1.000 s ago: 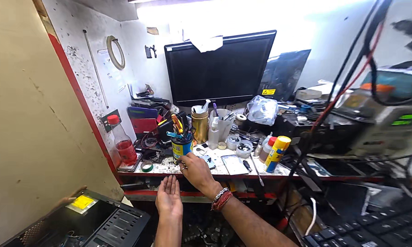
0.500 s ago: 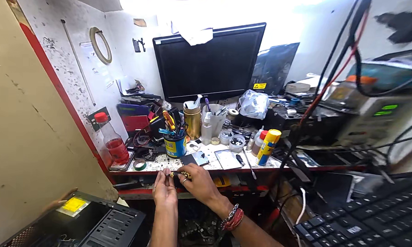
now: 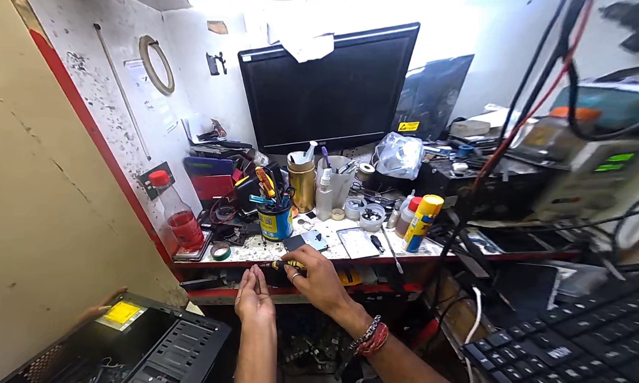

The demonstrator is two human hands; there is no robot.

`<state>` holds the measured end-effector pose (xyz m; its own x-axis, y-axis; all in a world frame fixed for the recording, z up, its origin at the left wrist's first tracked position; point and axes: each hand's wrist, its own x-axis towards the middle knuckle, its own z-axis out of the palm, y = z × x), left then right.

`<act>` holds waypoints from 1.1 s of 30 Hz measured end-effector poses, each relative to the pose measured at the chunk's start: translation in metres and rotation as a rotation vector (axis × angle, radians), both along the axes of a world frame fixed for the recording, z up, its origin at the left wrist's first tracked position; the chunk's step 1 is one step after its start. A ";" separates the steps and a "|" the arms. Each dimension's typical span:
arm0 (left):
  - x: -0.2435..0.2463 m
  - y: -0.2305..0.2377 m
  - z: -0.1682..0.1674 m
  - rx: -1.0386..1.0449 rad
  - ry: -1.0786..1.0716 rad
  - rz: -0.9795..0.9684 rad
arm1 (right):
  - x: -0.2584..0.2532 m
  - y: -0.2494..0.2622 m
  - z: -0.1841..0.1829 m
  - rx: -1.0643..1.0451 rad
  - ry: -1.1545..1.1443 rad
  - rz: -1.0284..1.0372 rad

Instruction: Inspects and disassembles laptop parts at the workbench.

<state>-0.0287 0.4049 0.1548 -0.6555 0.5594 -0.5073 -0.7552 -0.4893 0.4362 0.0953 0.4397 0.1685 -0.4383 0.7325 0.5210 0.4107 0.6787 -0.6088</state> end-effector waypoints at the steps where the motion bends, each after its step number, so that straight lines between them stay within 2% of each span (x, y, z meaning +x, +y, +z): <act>1: 0.001 0.000 0.000 -0.002 0.001 0.002 | 0.000 -0.001 0.000 -0.013 0.008 -0.014; 7: 0.005 -0.002 -0.002 -0.018 0.019 -0.011 | 0.000 -0.001 -0.004 -0.037 0.027 -0.053; 15: 0.001 -0.005 -0.009 -0.021 0.023 -0.015 | -0.007 0.016 -0.009 0.050 0.005 -0.180; 21: -0.002 -0.009 -0.013 -0.020 0.058 -0.059 | -0.025 0.026 -0.008 -0.014 -0.091 -0.147; 27: -0.007 -0.012 -0.004 -0.007 -0.040 -0.055 | -0.035 0.028 -0.001 0.032 -0.060 -0.141; 33: -0.001 -0.013 0.000 0.001 -0.069 -0.067 | -0.052 0.037 -0.001 0.013 -0.134 -0.155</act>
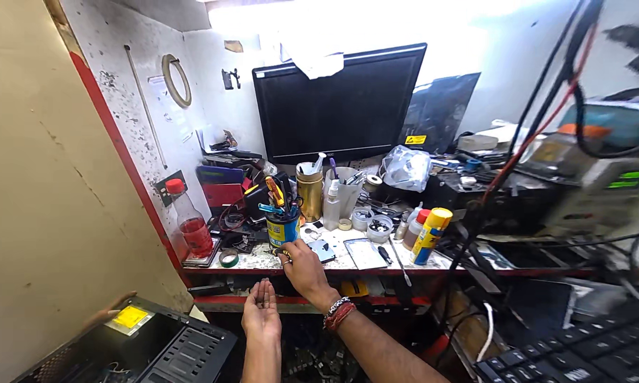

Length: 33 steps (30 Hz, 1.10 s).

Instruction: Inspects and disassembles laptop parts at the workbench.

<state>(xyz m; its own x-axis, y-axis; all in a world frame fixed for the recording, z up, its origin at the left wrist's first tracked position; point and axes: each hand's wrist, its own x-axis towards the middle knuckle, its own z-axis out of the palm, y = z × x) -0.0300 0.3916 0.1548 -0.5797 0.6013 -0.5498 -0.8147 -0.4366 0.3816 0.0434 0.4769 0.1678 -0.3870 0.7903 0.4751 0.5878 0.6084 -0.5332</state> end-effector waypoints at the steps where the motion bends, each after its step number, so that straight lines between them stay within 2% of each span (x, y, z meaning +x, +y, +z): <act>1: 0.000 -0.001 0.001 -0.002 0.008 -0.010 | -0.001 0.000 0.000 -0.010 -0.001 0.003; 16: -0.009 -0.003 0.007 0.031 0.046 -0.033 | -0.006 -0.009 0.012 -0.043 0.024 0.065; 21: -0.007 0.007 0.001 -0.032 0.185 -0.057 | 0.013 -0.009 0.010 -0.022 0.078 0.048; 23: -0.008 0.015 0.001 -0.106 0.374 -0.043 | 0.018 -0.008 0.008 -0.032 0.097 0.048; 25: -0.014 0.019 -0.001 -0.262 0.739 -0.040 | 0.021 -0.009 0.008 -0.051 0.114 0.062; 27: -0.028 0.020 0.000 -0.405 1.096 -0.127 | 0.023 -0.009 0.010 -0.073 0.125 0.068; 29: -0.038 0.026 0.002 -0.554 1.368 -0.170 | 0.022 -0.010 0.013 -0.102 0.132 0.067; 31: -0.044 0.029 0.009 -0.640 1.529 -0.246 | 0.019 -0.009 0.017 -0.120 0.136 0.060; 33: -0.047 0.032 0.016 -0.691 1.598 -0.310 | 0.017 -0.008 0.020 -0.127 0.140 0.052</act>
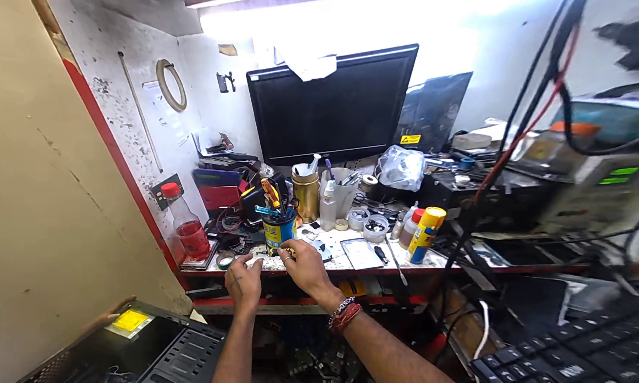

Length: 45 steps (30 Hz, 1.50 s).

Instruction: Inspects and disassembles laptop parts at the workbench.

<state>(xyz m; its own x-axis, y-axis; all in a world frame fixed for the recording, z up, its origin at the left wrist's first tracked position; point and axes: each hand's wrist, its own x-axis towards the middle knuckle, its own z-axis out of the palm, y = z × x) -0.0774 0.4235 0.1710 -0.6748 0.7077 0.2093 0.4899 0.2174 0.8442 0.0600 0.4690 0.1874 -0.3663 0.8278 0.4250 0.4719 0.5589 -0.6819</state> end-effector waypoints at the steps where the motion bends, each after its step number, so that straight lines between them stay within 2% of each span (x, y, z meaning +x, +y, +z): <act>1: -0.001 0.002 0.002 -0.029 0.014 -0.005 | -0.001 0.000 0.001 -0.004 -0.001 -0.003; 6: -0.006 0.014 0.003 -0.079 0.084 -0.001 | -0.001 0.003 0.004 -0.036 0.005 -0.003; 12: -0.007 0.021 -0.001 -0.008 0.140 -0.061 | 0.000 0.005 0.001 -0.026 0.018 -0.007; 16: -0.008 0.023 -0.004 -0.009 0.131 -0.057 | 0.001 0.006 -0.002 -0.014 0.037 -0.005; 21: -0.006 0.025 0.002 -0.110 0.108 -0.044 | 0.004 0.006 -0.004 0.009 0.050 -0.026; 24: -0.006 0.024 0.001 -0.068 0.127 -0.069 | 0.007 0.004 -0.002 0.001 0.049 -0.036; 29: -0.003 0.018 0.000 -0.045 0.327 -0.101 | 0.008 0.003 0.000 0.002 0.055 -0.039; 34: -0.001 0.019 0.000 -0.011 0.436 -0.124 | 0.011 0.001 -0.001 0.024 0.067 -0.036; 42: -0.003 0.013 -0.007 0.177 0.818 -0.235 | 0.038 -0.027 0.009 0.068 0.124 -0.017; 45: 0.005 -0.001 0.000 0.225 0.889 -0.321 | 0.050 -0.036 0.014 0.028 0.171 -0.058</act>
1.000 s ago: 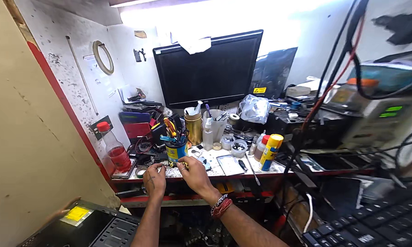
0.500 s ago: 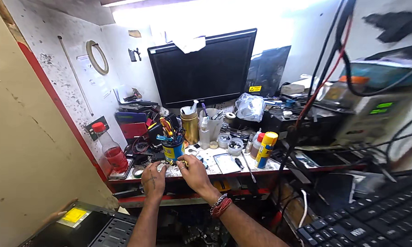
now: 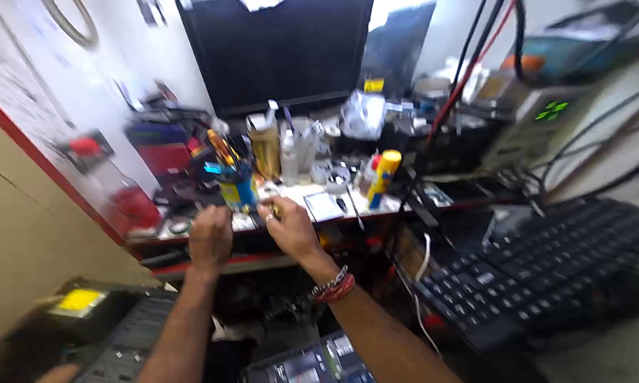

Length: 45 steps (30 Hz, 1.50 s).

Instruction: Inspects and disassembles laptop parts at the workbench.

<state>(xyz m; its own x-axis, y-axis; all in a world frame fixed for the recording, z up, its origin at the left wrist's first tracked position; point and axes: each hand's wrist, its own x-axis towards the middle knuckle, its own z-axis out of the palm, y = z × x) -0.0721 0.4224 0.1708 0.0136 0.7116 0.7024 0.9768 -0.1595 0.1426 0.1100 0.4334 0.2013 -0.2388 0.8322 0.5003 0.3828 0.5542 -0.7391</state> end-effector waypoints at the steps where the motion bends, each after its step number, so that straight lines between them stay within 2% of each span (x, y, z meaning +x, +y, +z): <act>1: 0.006 -0.008 0.002 -0.003 0.016 -0.034 | 0.006 -0.005 0.001 -0.024 0.020 -0.014; 4: 0.030 -0.043 -0.009 -0.004 -0.040 -0.069 | 0.040 -0.040 -0.010 -0.070 0.073 -0.045; 6: 0.047 -0.083 -0.031 -0.037 -0.300 -0.052 | 0.070 -0.084 -0.020 -0.128 0.155 -0.029; 7: 0.058 -0.108 -0.045 -0.085 -0.569 -0.042 | 0.082 -0.104 -0.028 -0.184 0.245 -0.017; 9: 0.082 -0.164 -0.076 -0.174 -1.307 -0.077 | 0.101 -0.143 -0.053 -0.337 0.403 0.038; 11: 0.097 -0.220 -0.104 -0.273 -1.951 -0.094 | 0.111 -0.173 -0.085 -0.478 0.449 0.070; 13: 0.108 -0.263 -0.120 -0.268 -2.257 -0.003 | 0.120 -0.203 -0.117 -0.621 0.437 0.070; 15: 0.123 -0.291 -0.122 -0.257 -2.328 0.048 | 0.130 -0.229 -0.137 -0.697 0.373 0.116; 17: 0.140 -0.308 -0.120 -0.252 -2.371 0.070 | 0.140 -0.251 -0.146 -0.686 0.316 0.172; 22: 0.175 -0.330 -0.113 -0.203 -2.607 0.036 | 0.169 -0.289 -0.147 -0.416 0.122 0.177; 25: 0.184 -0.335 -0.112 -0.177 -2.715 -0.101 | 0.178 -0.294 -0.137 -0.246 0.013 0.184; 28: 0.186 -0.338 -0.111 -0.153 -2.813 -0.254 | 0.179 -0.293 -0.136 -0.169 -0.051 0.173; 32: 0.188 -0.336 -0.107 -0.131 -2.922 -0.285 | 0.180 -0.289 -0.136 -0.154 -0.076 0.171; 36: 0.190 -0.337 -0.105 -0.141 -2.956 -0.268 | 0.179 -0.290 -0.136 -0.161 -0.073 0.186; 42: 0.191 -0.334 -0.101 -0.113 -3.005 -0.339 | 0.180 -0.285 -0.130 -0.200 -0.077 0.189; 45: 0.190 -0.332 -0.103 -0.121 -2.977 -0.272 | 0.181 -0.282 -0.125 -0.229 -0.067 0.200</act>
<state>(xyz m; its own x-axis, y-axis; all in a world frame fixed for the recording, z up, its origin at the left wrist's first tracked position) 0.1176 0.0901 0.0676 -0.0458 0.8293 -0.5570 -0.9978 -0.0646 -0.0140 0.2911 0.1512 0.0760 -0.4352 0.8549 0.2824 0.3355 0.4451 -0.8303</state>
